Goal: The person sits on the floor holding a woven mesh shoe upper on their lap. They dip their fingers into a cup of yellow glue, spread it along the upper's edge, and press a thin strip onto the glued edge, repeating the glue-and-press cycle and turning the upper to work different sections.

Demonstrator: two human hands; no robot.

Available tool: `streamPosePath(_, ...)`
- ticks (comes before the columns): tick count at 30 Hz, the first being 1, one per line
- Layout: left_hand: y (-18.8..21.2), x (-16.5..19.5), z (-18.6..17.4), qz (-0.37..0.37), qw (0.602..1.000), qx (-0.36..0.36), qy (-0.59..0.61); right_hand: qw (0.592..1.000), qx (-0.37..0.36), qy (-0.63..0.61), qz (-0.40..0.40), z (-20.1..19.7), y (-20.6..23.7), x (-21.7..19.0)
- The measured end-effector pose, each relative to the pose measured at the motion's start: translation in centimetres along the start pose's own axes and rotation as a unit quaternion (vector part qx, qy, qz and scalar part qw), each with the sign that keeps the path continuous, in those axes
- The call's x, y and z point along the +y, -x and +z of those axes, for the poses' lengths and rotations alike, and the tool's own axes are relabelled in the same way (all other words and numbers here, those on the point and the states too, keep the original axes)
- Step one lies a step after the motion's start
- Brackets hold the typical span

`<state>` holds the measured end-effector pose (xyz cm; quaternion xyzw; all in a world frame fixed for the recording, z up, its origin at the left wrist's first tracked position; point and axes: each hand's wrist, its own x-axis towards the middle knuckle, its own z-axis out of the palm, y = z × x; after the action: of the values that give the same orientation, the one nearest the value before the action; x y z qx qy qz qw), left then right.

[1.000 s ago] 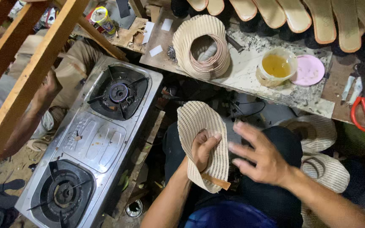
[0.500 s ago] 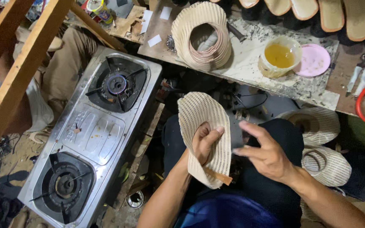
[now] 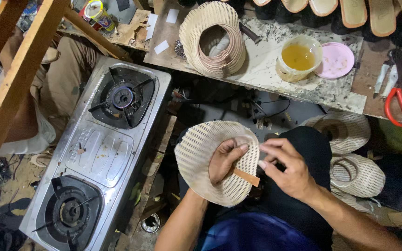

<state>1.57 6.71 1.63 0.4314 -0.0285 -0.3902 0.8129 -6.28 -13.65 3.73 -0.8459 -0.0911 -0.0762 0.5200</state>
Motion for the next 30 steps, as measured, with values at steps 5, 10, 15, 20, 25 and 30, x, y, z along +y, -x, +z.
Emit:
streamPosePath(5, 0.3, 2.3, 0.9, 0.040, 0.992, 0.033, -0.112, 0.987, -0.001, 0.109, -0.115, -0.9, -0.8, -0.9)
streamPosePath(10, 1.1, 4.2, 2.7, 0.016, 1.000, -0.014, 0.003, 0.964, -0.025, 0.213, -0.156, -1.2, -1.2, -0.8)
streamPosePath(15, 2.7, 4.5, 2.8, 0.040, 0.993, 0.057, -0.100, 0.967, -0.017, 0.202, -0.151, -0.9, -0.6, -0.5)
streamPosePath(20, 2.0, 3.8, 2.2, 0.012, 0.995, 0.009, 0.101, 0.948, -0.074, 0.219, -0.218, -1.5, -0.3, -0.8)
streamPosePath(25, 1.6, 3.1, 1.6, -0.020, 0.999, 0.014, 0.041, 0.938, -0.038, 0.257, -0.228, -2.3, -1.4, -1.1)
streamPosePath(30, 1.2, 3.8, 1.2, 0.021, 0.999, -0.018, -0.026, 0.940, -0.050, 0.230, -0.248, -1.9, -1.8, -1.8)
